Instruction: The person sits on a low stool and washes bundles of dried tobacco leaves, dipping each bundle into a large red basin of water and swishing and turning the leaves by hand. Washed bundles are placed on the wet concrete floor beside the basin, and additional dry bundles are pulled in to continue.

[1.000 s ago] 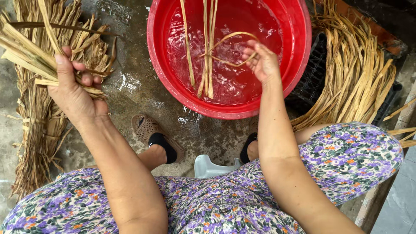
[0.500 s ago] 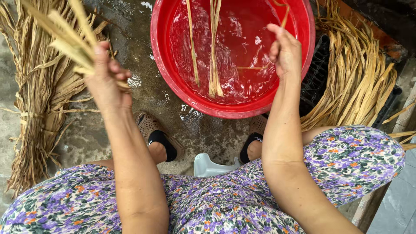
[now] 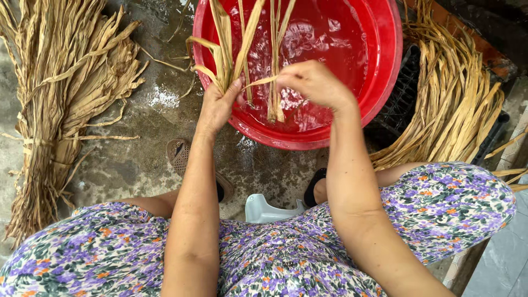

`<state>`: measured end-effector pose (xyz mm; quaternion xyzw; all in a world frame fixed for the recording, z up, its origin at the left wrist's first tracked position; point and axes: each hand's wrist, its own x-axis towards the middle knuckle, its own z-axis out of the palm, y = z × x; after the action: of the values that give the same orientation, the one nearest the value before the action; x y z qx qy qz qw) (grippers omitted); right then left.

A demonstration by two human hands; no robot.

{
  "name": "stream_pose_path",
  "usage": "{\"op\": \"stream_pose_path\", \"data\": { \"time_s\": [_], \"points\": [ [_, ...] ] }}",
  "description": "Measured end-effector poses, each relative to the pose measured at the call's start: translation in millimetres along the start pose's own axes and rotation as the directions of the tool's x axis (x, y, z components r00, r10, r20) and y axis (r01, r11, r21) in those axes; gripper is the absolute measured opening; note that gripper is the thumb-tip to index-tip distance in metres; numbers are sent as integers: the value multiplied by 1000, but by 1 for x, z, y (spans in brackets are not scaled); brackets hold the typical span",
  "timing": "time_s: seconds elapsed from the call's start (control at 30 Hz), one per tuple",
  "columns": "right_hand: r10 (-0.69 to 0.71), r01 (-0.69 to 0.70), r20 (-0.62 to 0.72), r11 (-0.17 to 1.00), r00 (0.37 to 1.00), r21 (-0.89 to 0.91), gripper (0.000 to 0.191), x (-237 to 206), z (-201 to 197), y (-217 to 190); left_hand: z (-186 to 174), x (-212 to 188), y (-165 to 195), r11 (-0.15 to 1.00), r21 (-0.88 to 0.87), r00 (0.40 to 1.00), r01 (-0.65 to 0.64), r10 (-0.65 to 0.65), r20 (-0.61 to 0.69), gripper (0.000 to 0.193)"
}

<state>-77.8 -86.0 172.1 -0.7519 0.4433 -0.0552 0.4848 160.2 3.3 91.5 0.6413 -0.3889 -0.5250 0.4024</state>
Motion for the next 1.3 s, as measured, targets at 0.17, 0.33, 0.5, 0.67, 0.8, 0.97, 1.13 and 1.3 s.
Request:
{"op": "stream_pose_path", "data": {
  "time_s": [0.17,0.33,0.5,0.67,0.8,0.97,1.13,1.3],
  "points": [
    [25,4,-254,994,967,113,19,-14,-38,45,-8,-1,-9,997,-64,996,-53,57,64,29],
    [90,34,-424,961,901,274,9,-3,-53,79,-22,-7,2,972,216,989,93,-115,91,23],
    [-196,267,-909,959,367,-99,10,49,-18,127,-42,-11,21,956,-251,988,152,-156,6,25],
    [382,-98,-574,881,725,463,32,86,60,143,-99,-14,23,201,-901,921,-384,21,-388,29],
    [565,-529,-178,822,806,213,43,92,137,128,-126,-15,17,-16,-828,821,-561,118,-559,34],
    [702,-560,-103,638,704,529,23,88,127,163,-115,-19,27,116,-819,822,-562,192,-537,24],
    [690,-444,-351,695,633,565,32,80,104,182,-34,-9,32,524,-849,996,-73,-2,-87,23],
    [253,-222,116,443,960,869,18,74,122,137,37,7,4,886,-408,964,219,-262,-52,19]
  ]
}}
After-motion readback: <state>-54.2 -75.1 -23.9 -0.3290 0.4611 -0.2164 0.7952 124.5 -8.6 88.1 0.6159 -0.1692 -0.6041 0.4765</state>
